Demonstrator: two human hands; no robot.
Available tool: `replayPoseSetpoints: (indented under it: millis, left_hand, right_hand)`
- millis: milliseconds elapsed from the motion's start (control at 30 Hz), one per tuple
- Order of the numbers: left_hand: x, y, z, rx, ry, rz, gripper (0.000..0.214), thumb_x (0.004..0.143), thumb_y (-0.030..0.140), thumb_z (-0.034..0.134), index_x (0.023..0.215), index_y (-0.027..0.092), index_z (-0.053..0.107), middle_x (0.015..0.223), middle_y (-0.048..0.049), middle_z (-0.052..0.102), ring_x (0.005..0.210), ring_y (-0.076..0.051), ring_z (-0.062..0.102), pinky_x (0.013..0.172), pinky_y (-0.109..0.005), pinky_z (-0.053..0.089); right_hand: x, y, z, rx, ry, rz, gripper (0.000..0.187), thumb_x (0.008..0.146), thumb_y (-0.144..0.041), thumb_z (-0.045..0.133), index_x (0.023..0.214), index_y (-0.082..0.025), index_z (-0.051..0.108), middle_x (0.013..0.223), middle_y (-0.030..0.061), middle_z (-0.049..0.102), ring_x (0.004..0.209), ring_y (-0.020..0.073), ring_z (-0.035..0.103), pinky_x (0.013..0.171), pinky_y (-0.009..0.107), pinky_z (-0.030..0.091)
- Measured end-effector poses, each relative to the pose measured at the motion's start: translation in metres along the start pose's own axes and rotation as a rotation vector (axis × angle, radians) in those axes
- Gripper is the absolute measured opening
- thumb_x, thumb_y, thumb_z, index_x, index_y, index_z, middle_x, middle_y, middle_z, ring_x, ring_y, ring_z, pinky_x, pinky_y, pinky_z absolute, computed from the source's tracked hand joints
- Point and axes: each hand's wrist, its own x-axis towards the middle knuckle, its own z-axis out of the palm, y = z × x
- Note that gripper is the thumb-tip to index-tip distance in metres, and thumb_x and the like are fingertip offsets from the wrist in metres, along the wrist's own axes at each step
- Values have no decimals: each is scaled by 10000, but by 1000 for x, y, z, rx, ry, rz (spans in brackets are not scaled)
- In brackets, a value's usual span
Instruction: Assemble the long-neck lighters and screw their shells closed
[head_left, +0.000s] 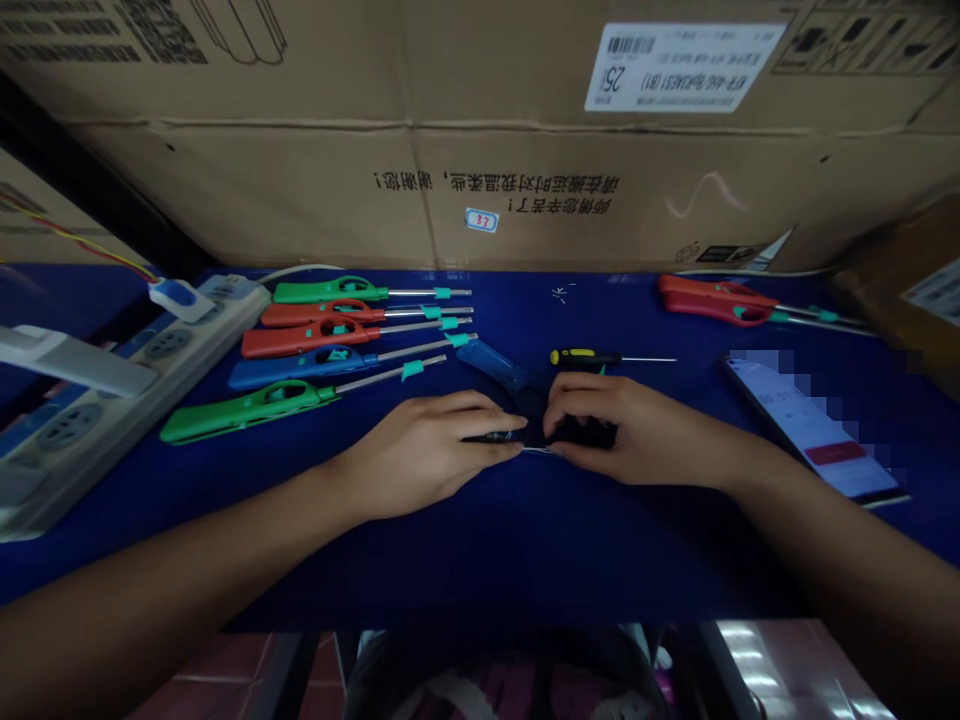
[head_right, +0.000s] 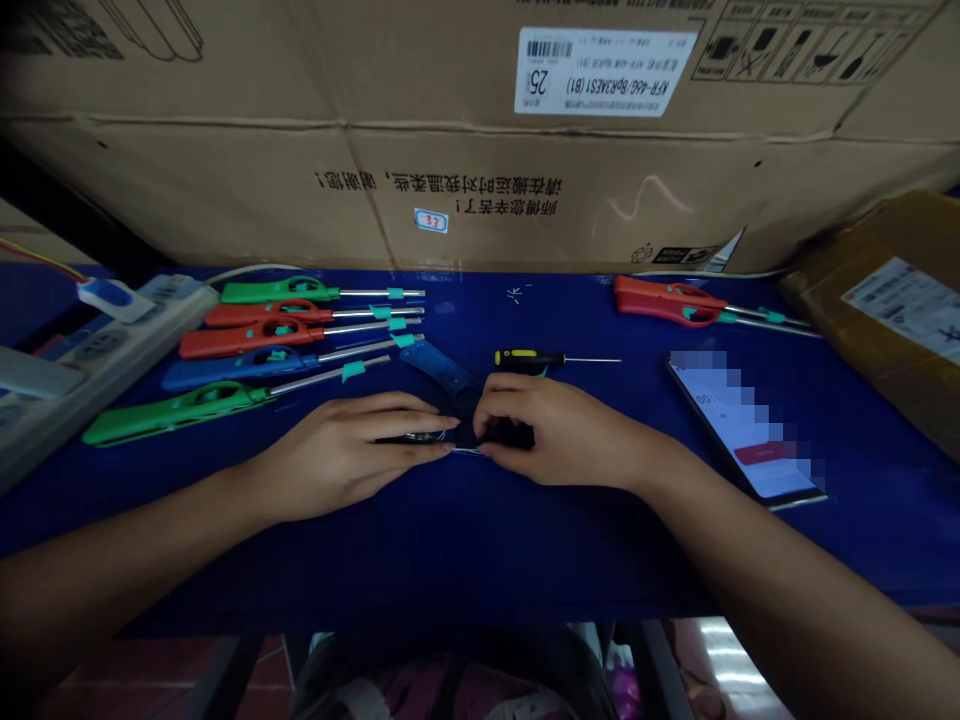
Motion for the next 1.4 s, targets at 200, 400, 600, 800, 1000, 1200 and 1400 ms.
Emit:
replayPoseSetpoints:
  millis: [200, 400, 600, 800, 1000, 1200, 1400]
  left_hand:
    - [0, 1, 0, 27, -22, 20, 258, 969, 112, 561, 1159, 171, 726, 1235, -30, 737, 1097, -215, 689, 847, -310, 632]
    - [-1, 2, 0, 1, 13, 14, 240, 995, 133, 538, 1134, 177, 729, 1213, -23, 748, 1094, -197, 700, 874, -296, 631]
    - [-1, 1, 3, -39, 81, 3, 184, 986, 147, 574, 1062, 171, 740, 1169, -23, 763, 1081, -197, 711, 890, -301, 635]
    - [-1, 2, 2, -16, 69, 3, 193, 981, 134, 569, 1056, 179, 741, 1151, -21, 769, 1081, -190, 712, 874, -288, 635]
    - [-1, 3, 1, -18, 47, 1, 193, 969, 116, 576, 1057, 172, 739, 1166, -26, 763, 1091, -196, 706, 880, -292, 631]
    - [-1, 2, 1, -41, 34, -8, 208, 971, 120, 570, 1084, 175, 736, 1188, -37, 753, 1109, -203, 700, 897, -303, 626]
    - [-4, -1, 3, -107, 26, -35, 216, 984, 140, 560, 1105, 175, 735, 1224, -42, 738, 1114, -205, 697, 913, -320, 625]
  right_hand:
    - [0, -2, -1, -10, -29, 41, 102, 899, -180, 633, 982, -217, 676, 1013, 32, 651, 890, 158, 637, 804, 295, 494]
    - [-1, -1, -2, -62, -29, 62, 141, 897, -207, 653, 1032, -235, 685, 1044, 35, 652, 950, 179, 638, 851, 316, 500]
    - [-2, -3, 1, 18, -31, 28, 179, 904, -130, 608, 1022, -222, 706, 1089, 48, 607, 968, 159, 631, 908, 310, 502]
    - [-1, -5, 4, 58, -27, 29, 233, 901, -92, 584, 1062, -230, 680, 1069, 40, 616, 955, 155, 632, 877, 295, 511]
    - [0, -6, 4, 20, -24, 39, 192, 913, -142, 599, 1054, -231, 694, 1060, 41, 633, 951, 162, 637, 875, 308, 504]
    - [-3, 2, -7, -131, 256, 126, 103, 897, -207, 616, 963, -216, 695, 945, 46, 671, 818, 176, 632, 728, 316, 491]
    - [-11, 21, -25, -435, 403, 273, 145, 901, -234, 578, 939, -201, 714, 990, 79, 684, 838, 235, 662, 793, 403, 521]
